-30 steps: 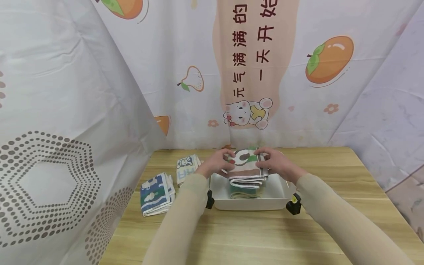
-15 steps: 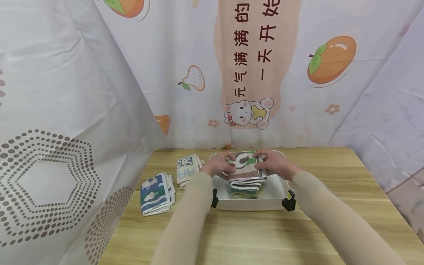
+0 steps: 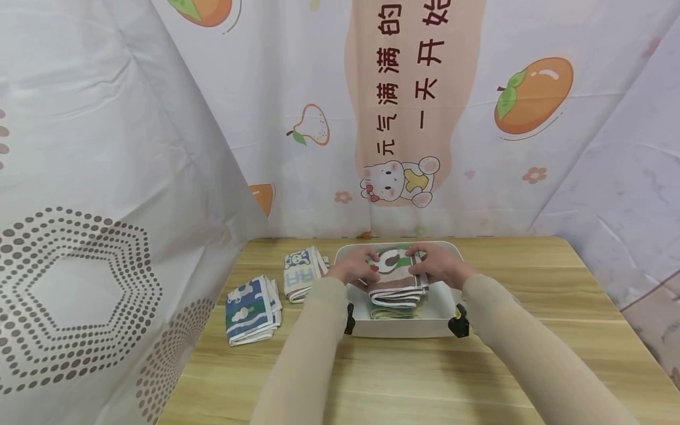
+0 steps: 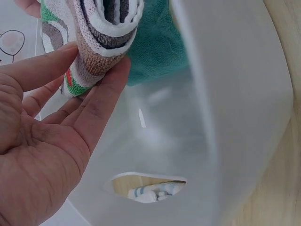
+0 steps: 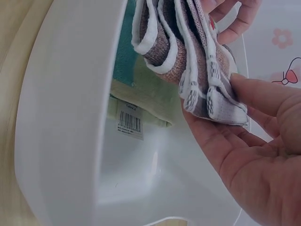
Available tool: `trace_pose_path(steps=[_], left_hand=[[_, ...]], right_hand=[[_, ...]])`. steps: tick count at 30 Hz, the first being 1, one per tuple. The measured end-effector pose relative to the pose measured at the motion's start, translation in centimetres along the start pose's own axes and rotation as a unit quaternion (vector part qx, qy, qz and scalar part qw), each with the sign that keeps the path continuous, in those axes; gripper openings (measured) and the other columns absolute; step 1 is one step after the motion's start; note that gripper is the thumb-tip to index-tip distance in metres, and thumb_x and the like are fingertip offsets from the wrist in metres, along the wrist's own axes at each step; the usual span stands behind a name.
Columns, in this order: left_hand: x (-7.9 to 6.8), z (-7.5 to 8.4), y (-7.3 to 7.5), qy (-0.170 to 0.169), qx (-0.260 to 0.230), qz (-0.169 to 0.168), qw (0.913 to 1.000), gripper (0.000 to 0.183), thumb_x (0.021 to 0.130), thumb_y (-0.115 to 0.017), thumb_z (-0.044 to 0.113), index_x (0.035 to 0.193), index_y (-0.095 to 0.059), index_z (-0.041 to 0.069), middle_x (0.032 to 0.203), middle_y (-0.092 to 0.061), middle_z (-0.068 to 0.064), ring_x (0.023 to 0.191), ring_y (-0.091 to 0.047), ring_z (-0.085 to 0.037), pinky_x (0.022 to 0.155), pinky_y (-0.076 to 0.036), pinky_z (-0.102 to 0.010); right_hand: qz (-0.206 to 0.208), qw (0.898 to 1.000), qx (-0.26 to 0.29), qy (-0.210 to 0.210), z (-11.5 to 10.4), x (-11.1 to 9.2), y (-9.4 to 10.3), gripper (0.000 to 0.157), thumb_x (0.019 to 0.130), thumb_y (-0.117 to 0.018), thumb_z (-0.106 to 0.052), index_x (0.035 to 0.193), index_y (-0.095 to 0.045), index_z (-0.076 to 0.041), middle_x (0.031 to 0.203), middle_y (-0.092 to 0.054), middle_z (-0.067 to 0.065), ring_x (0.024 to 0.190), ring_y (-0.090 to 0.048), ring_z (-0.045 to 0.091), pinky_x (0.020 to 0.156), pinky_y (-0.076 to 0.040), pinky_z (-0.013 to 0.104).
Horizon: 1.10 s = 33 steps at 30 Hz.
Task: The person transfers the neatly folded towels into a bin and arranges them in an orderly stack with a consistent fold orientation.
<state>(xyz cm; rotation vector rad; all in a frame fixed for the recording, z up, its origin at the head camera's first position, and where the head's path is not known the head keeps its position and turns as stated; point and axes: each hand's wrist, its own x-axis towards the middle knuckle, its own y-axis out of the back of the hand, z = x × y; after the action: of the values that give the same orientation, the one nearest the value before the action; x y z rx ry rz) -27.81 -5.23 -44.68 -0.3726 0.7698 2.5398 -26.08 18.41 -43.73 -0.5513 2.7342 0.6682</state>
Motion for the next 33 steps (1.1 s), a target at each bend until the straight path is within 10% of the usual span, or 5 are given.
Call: trace_pose_path(steps=[33], left_hand=[[0.8,-1.3,-1.9,0.018,0.046,-0.005,0.9988,0.06,0.082,-0.077,-0.01,0.136,-0.054,0.003,0.108,-0.064,-0.009,0.077,-0.069,-0.021,0.067,-0.062,-0.033]], right_hand=[[-0.004,0.998,-0.062,-0.009,1.3,0.5,-1.2,0.046,0.095,-0.068,-0.002,0.138,-0.053,-0.002,0.122,-0.057,0.019,0.088,-0.063,0.023,0.075,-0.058,0.036]])
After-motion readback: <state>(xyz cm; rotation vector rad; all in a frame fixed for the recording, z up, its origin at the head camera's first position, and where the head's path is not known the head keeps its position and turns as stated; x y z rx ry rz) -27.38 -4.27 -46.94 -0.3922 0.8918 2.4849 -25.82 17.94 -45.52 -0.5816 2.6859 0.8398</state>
